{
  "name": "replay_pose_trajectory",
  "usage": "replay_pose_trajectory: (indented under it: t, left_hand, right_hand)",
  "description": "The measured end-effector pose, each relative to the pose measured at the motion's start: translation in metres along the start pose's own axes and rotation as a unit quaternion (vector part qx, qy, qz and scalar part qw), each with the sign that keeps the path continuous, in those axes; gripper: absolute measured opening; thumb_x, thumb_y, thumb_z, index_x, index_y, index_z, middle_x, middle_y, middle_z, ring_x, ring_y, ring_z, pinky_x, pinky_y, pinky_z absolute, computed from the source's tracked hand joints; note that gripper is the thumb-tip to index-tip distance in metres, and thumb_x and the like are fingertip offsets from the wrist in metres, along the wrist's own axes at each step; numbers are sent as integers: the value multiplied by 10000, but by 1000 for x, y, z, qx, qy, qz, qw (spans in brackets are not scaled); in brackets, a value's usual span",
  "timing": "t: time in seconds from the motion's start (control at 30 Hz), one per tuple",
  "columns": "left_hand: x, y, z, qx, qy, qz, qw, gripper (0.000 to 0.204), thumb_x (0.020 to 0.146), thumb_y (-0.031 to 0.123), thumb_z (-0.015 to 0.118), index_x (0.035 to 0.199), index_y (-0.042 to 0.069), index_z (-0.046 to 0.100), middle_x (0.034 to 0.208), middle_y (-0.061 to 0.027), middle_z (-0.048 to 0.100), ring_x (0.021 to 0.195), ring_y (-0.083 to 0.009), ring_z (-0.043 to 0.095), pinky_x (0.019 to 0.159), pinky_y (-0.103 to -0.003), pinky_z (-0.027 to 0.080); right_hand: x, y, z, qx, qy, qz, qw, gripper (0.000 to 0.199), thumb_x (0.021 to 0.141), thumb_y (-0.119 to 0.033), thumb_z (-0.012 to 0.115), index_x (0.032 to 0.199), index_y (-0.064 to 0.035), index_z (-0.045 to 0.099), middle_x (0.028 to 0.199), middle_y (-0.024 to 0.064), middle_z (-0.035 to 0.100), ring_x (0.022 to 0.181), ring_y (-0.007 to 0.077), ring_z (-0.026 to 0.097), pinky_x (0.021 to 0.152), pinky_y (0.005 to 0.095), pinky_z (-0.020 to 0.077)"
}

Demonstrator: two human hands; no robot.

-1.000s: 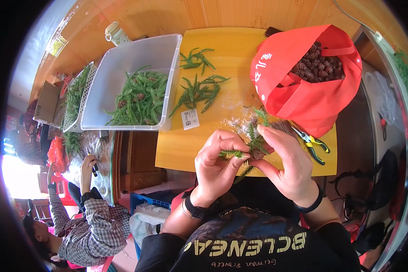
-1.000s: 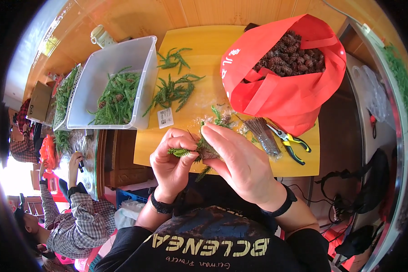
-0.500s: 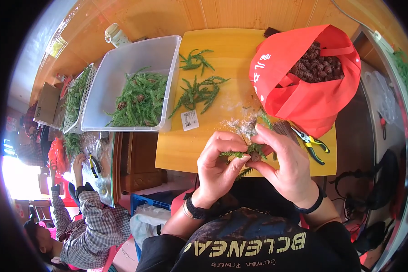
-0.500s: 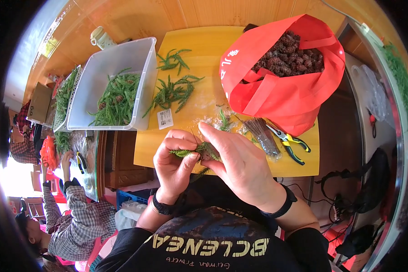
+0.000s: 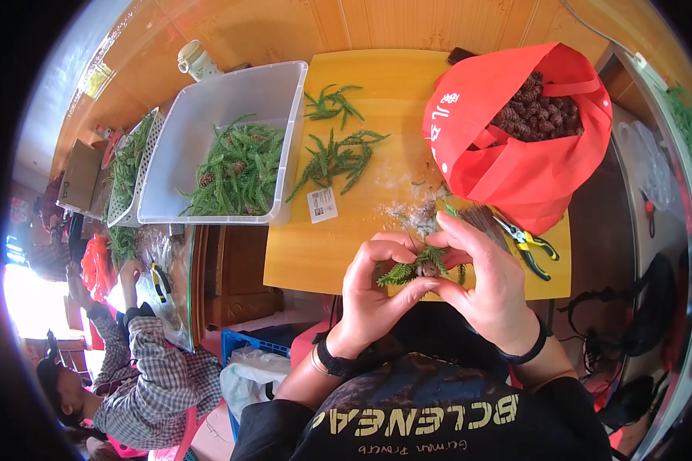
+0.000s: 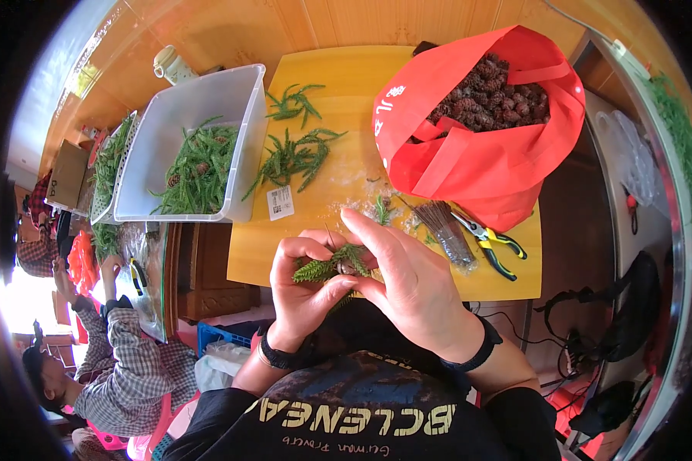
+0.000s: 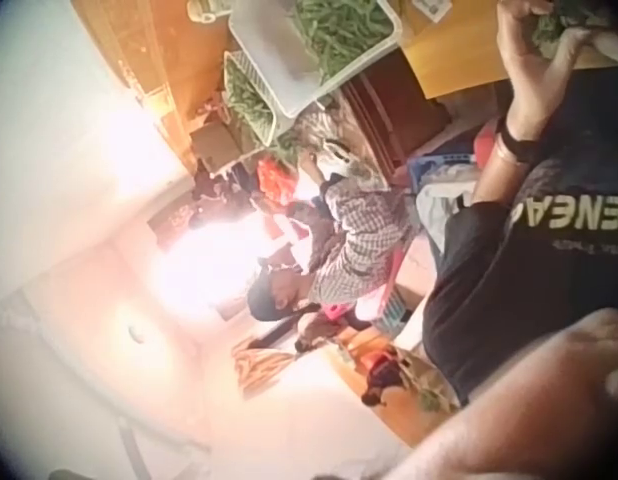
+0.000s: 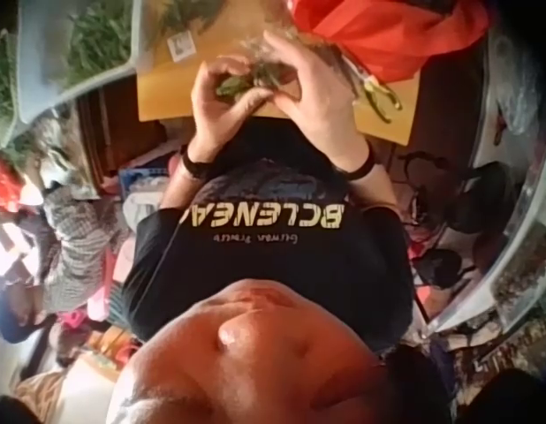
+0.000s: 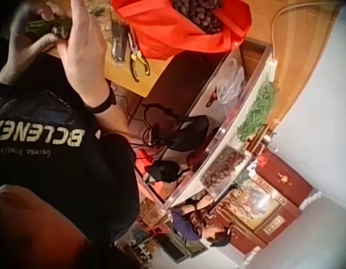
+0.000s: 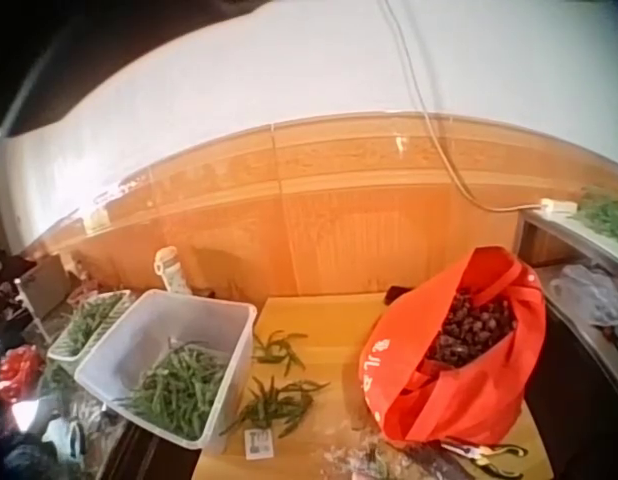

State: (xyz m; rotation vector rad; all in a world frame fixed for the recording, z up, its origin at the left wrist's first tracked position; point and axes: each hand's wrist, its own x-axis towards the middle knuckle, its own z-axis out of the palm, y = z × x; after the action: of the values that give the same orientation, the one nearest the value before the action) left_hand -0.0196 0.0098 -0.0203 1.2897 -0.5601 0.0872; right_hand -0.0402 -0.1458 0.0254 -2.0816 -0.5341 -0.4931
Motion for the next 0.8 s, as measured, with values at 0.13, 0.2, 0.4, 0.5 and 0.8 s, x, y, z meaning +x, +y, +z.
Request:
replay_pose_trajectory:
  t: [0.13,0.2,0.4,0.5,0.8]
  left_hand:
    - [-2,3,2,20,15,12,1000,336,719,-42,712,958,7,480,1032,-144,541,946,-200,571,784,-304,489]
    - [-2,6,2,52,19,33,998,340,709,-49,717,950,10,485,1009,-144,560,917,-202,583,762,-300,495]
    - [0,7,0,144,54,93,984,348,676,-60,734,925,24,507,920,-144,621,796,-216,620,686,-289,506]
    - [0,10,-1,181,26,107,977,350,680,-74,719,925,30,490,935,-165,621,800,-221,619,684,-290,505]
    - [6,11,-1,249,-24,146,957,287,653,-15,756,852,42,557,838,-150,649,734,-234,646,634,-284,509]
  right_hand:
    - [0,1,1,5,2,-10,1000,730,608,55,755,1253,-26,424,1026,128,609,790,188,633,663,262,530]
    - [2,1,0,-3,6,-27,1000,729,606,46,762,1249,-24,427,1030,127,610,788,187,632,659,260,531]
    - [11,-7,-15,30,-55,-13,998,677,624,-94,790,1214,-30,466,1030,78,623,768,185,586,665,267,495]
    - [17,-9,-26,11,-82,-12,996,576,655,-164,770,1154,-24,519,1020,67,627,784,209,550,697,295,465]
    - [28,0,-37,-32,-152,-1,988,390,672,-149,738,1025,-48,606,846,58,597,838,246,523,752,336,430]
